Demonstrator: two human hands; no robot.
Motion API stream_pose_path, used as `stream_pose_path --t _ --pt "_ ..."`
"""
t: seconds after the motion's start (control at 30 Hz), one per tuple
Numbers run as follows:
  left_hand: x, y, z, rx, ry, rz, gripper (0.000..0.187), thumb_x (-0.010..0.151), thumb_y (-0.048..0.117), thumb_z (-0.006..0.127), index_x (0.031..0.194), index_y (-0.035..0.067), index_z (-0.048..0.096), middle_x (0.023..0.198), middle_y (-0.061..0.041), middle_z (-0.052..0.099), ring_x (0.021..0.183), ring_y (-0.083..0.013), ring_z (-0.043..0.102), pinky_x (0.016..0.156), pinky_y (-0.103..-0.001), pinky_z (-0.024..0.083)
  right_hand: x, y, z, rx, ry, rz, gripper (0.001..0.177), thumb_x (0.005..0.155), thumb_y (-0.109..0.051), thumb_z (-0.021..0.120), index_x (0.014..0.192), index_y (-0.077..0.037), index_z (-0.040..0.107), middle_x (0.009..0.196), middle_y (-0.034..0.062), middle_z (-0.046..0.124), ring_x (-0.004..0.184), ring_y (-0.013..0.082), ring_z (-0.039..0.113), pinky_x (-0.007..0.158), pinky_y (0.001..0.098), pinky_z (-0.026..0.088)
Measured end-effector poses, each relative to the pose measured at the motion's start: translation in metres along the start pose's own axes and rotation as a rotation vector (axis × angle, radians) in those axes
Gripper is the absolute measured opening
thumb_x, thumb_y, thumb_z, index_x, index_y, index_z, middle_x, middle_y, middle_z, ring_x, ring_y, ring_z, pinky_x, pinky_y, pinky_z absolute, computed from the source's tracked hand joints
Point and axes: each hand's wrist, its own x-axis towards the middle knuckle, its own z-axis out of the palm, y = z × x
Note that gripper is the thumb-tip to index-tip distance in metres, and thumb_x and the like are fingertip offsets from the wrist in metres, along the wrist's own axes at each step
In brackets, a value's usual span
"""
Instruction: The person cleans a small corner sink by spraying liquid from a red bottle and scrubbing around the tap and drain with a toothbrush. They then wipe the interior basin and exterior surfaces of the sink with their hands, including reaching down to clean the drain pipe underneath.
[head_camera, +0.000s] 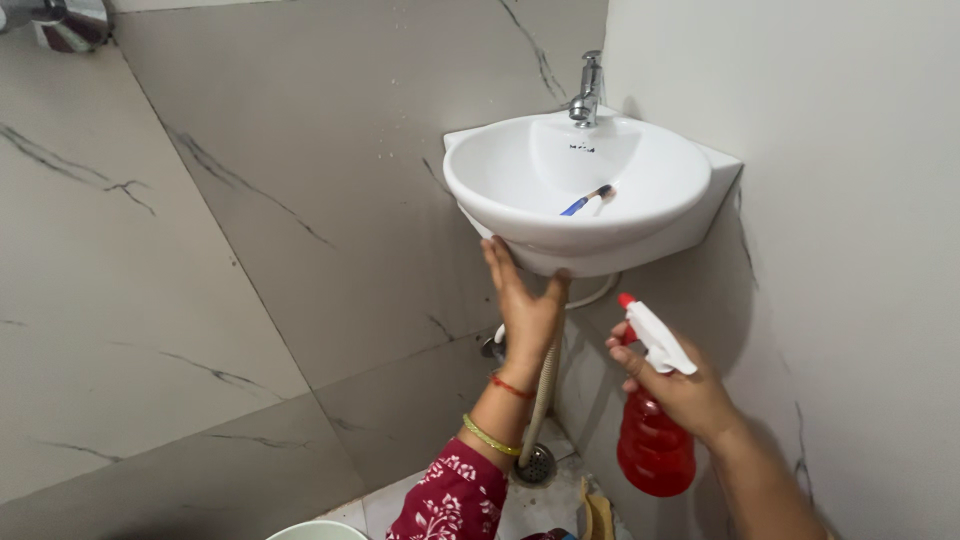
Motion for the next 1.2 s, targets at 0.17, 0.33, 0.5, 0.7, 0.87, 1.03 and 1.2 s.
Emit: stream_pose_path --t 0.17,0.33,0.5,0.7,0.87,1.03,1.2 --pt "-0.005 0.01 0.009 0.178 0.015 0.095 0.131 0.077 0.035 0.089 0.161 -0.003 -0.003 0.17 -0.031 0.004 0.159 -0.0453 0.007 0.127 -0.049 0.02 0.001 0.008 0.006 -0.03 0.077 -0.014 0.029 0.089 -0.022 0.076 0.105 0.001 0.069 0.084 0.0063 0.07 0.058 0.0118 0.065 0.053 0.0284 0.055" --pt "-0.003 0.025 0.031 0.193 0.1 0.07 0.148 0.069 0.048 0.093 0.157 -0.004 -0.014 0.165 -0.035 -0.003 0.155 -0.0514 -0.001 0.125 -0.055 0.016 0.006 0.005 -0.005 -0.018 0.076 -0.05 0.035 0.087 -0.027 0.073 0.114 -0.005 0.067 0.094 0.002 0.072 0.068 0.0074 0.068 0.057 0.0273 0.058" --pt "-0.01 0.027 0.041 0.135 0.148 0.087 0.144 0.072 0.049 0.087 0.155 -0.006 -0.018 0.163 -0.037 -0.007 0.153 -0.0549 -0.004 0.122 -0.059 0.017 0.007 0.02 -0.005 -0.076 0.174 0.012 0.036 0.092 -0.03 0.074 0.109 0.001 0.07 0.094 0.0093 0.074 0.063 0.0151 0.07 0.061 0.0302 0.061" --pt "-0.055 0.018 0.043 0.346 0.006 0.275 0.1 0.098 0.026 0.066 0.161 -0.006 -0.005 0.168 -0.035 -0.007 0.158 -0.0499 0.0 0.128 -0.058 0.015 0.007 0.011 -0.01 -0.038 0.223 -0.05 0.039 0.087 -0.031 0.073 0.115 -0.005 0.068 0.1 0.0028 0.073 0.06 0.0133 0.067 0.059 0.0295 0.056" --pt "-0.067 0.011 0.042 0.613 -0.183 0.639 0.07 0.105 0.02 0.054 0.162 -0.004 0.021 0.172 -0.021 0.015 0.161 -0.0342 0.01 0.132 -0.051 0.011 0.0 -0.001 -0.018 -0.043 0.253 0.033 0.039 0.089 -0.031 0.075 0.115 -0.002 0.07 0.091 0.0087 0.073 0.062 0.0149 0.067 0.061 0.0298 0.056" --pt "-0.022 0.025 0.039 1.109 -0.412 0.975 0.067 0.099 0.018 0.046 0.161 -0.002 0.027 0.171 -0.015 0.022 0.16 -0.0247 0.014 0.131 -0.042 0.008 0.001 -0.01 -0.035 -0.039 0.237 0.026 0.044 0.089 -0.037 0.069 0.121 -0.006 0.067 0.092 0.0059 0.074 0.062 0.0146 0.067 0.06 0.0294 0.057" --pt "0.014 0.037 0.063 1.422 -0.503 1.316 0.065 0.102 0.023 0.039 0.16 -0.003 0.024 0.17 -0.015 0.018 0.158 -0.0264 0.01 0.128 -0.039 0.006 0.007 -0.02 -0.05 0.005 0.28 -0.142 0.053 0.093 -0.041 0.066 0.128 -0.001 0.063 0.099 0.0049 0.07 0.084 0.0072 0.069 0.063 0.0306 0.061"
